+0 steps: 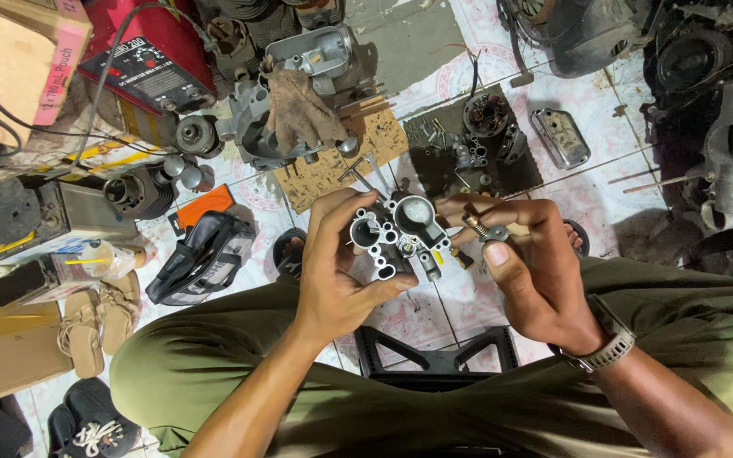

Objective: The person assembles a small engine component, inserting a screw into a metal part and tightening it with a screwdriver. The person then picks up a larger engine block and continues to tighten screws into it using the same screwdriver.

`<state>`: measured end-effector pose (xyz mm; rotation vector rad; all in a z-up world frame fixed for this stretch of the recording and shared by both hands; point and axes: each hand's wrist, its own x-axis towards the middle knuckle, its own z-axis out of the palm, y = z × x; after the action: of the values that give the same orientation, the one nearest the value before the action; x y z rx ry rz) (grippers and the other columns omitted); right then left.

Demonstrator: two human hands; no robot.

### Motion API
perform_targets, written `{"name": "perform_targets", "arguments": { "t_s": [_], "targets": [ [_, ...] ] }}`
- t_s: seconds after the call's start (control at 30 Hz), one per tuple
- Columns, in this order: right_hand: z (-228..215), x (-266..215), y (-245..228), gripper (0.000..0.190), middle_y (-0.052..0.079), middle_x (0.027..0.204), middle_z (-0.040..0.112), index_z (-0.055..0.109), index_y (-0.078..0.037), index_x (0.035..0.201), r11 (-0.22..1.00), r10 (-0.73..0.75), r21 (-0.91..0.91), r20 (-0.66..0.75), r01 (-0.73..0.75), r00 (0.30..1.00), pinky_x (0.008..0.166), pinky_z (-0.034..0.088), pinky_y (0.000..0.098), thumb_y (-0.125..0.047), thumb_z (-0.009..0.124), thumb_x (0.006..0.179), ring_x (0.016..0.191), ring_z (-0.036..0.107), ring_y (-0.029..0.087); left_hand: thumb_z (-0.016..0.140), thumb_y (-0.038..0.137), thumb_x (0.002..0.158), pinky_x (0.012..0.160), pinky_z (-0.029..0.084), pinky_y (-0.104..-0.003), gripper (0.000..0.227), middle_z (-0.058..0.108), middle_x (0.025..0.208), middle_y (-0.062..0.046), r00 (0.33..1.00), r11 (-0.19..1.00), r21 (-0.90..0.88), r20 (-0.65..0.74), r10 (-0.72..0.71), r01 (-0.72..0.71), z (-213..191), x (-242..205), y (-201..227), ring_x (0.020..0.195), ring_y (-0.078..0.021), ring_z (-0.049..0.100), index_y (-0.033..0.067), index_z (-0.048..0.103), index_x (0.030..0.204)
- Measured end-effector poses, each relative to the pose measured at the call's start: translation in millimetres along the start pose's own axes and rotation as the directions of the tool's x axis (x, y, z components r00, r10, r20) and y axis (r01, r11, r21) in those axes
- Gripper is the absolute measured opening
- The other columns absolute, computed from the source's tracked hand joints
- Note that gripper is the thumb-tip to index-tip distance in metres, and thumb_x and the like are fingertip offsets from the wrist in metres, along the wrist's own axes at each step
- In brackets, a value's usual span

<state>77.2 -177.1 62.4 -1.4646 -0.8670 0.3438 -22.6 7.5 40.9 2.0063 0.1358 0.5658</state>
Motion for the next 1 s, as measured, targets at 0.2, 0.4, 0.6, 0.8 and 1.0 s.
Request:
{"name": "perform_targets", "arguments": {
  "t_s": [0.2, 0.4, 0.6, 0.8, 1.0],
  "targets": [
    [0, -3, 2, 0.023, 0.013, 0.093, 0.064, 0.036, -0.006, 0.109, 0.998, 0.005, 0.065, -0.010, -0.005, 1.000, 0.103, 0.047, 0.0475, -0.026, 0.040, 0.099, 0.123, 0.057, 0.037, 0.067, 0.056, 0.069, 0.102, 0.038, -0.036, 0.073, 0.048, 0.115, -0.011, 0.999, 0.997, -0.074, -0.021, -0.027, 0.026, 3, -1, -1, 0.114, -0.0242, 0.047, 0.0084, 0.048, 0.122],
    [-3, -13, 13, 0.028, 0.015, 0.115, 0.058, 0.045, -0.002, 0.113, 0.983, 0.104, -0.143, -0.070, -0.113, 0.992, 0.093, 0.049, 0.0326, -0.022, 0.047, 0.093, 0.114, 0.061, 0.025, 0.075, 0.052, 0.068, 0.086, 0.039, -0.026, 0.073, 0.050, 0.109, -0.006, 0.984, 0.867, -0.471, 0.011, -0.179, 0.163, 12, -6, -12, 0.096, -0.0130, 0.049, 0.0087, 0.044, 0.118],
    [-3, -11, 10, 0.028, 0.014, 0.113, 0.057, 0.046, -0.002, 0.111, 0.992, 0.077, -0.096, -0.102, -0.087, 0.992, 0.084, 0.051, 0.0275, -0.022, 0.050, 0.092, 0.104, 0.066, 0.022, 0.075, 0.052, 0.071, 0.075, 0.045, -0.025, 0.072, 0.049, 0.101, -0.004, 0.962, 0.732, -0.635, 0.074, -0.262, 0.248, 17, -11, -25, 0.087, -0.0123, 0.053, 0.0084, 0.040, 0.116],
    [-6, -19, 17, 0.026, 0.012, 0.104, 0.061, 0.056, 0.000, 0.108, 0.952, 0.015, -0.304, -0.079, -0.038, 0.997, 0.091, 0.048, 0.0307, -0.018, 0.054, 0.090, 0.099, 0.062, 0.021, 0.070, 0.063, 0.070, 0.068, 0.044, -0.022, 0.074, 0.054, 0.087, 0.000, 0.925, 0.702, -0.625, 0.089, -0.370, 0.341, 20, -15, -34, 0.078, -0.0073, 0.052, 0.0099, 0.040, 0.112],
    [-6, -11, 9, 0.029, 0.013, 0.105, 0.067, 0.055, 0.001, 0.111, 0.921, -0.039, -0.388, 0.016, 0.042, 0.999, 0.082, 0.055, 0.0321, -0.020, 0.053, 0.091, 0.096, 0.069, 0.024, 0.070, 0.062, 0.068, 0.075, 0.043, -0.022, 0.075, 0.058, 0.093, -0.002, 0.891, 0.654, -0.659, 0.052, -0.452, 0.370, 23, -16, -37, 0.085, -0.0084, 0.053, 0.0100, 0.044, 0.115]
  ]
}}
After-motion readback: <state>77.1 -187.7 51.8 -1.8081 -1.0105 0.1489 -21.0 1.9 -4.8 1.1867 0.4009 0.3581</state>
